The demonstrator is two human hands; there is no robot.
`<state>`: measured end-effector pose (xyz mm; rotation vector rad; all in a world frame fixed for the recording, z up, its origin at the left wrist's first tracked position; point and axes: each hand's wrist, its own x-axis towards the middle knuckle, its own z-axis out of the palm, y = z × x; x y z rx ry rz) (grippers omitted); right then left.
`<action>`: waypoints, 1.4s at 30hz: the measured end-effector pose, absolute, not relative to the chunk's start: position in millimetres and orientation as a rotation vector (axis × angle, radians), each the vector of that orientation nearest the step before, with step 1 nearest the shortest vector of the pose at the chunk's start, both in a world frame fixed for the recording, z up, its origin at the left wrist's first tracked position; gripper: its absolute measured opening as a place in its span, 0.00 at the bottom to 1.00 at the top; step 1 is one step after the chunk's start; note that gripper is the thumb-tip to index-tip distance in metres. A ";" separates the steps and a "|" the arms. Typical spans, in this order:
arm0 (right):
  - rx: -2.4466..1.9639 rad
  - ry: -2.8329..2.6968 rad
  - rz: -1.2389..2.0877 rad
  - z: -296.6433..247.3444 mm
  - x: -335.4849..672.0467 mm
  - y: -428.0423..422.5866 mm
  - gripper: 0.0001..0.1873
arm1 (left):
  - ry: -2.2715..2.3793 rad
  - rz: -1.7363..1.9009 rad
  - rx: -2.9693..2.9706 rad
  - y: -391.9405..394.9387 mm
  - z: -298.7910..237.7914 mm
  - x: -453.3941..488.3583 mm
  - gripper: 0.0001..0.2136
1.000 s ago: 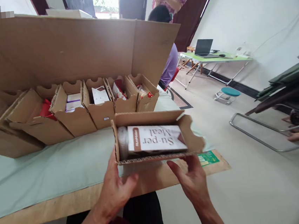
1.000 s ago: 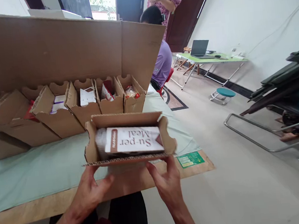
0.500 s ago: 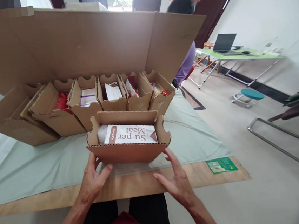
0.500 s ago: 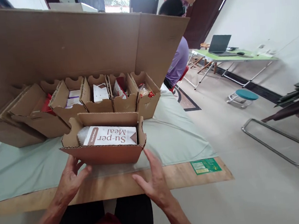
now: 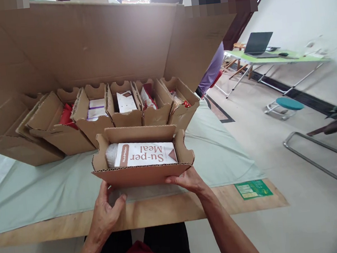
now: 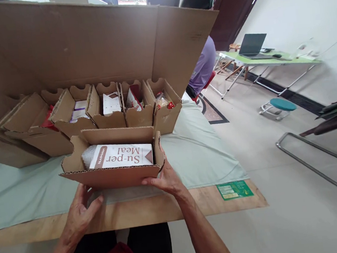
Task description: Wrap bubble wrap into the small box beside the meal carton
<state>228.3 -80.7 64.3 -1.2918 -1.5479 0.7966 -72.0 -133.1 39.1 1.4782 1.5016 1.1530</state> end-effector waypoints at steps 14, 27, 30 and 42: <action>-1.424 -1.271 0.602 47.5 224.1 -186.4 0.39 | 1.338 1.071 1.501 -143.8 49.6 -64.9 0.32; -1.734 -1.083 0.036 -17.6 207.0 -247.3 0.52 | 0.868 0.860 1.557 -200.2 27.4 39.6 0.37; -1.756 -0.867 0.002 -16.4 230.4 -245.4 0.55 | 0.735 0.774 1.566 -193.3 33.2 73.4 0.42; -1.591 -1.030 0.055 24.9 390.7 -115.7 0.53 | 0.624 0.790 1.732 -79.7 42.5 221.4 0.49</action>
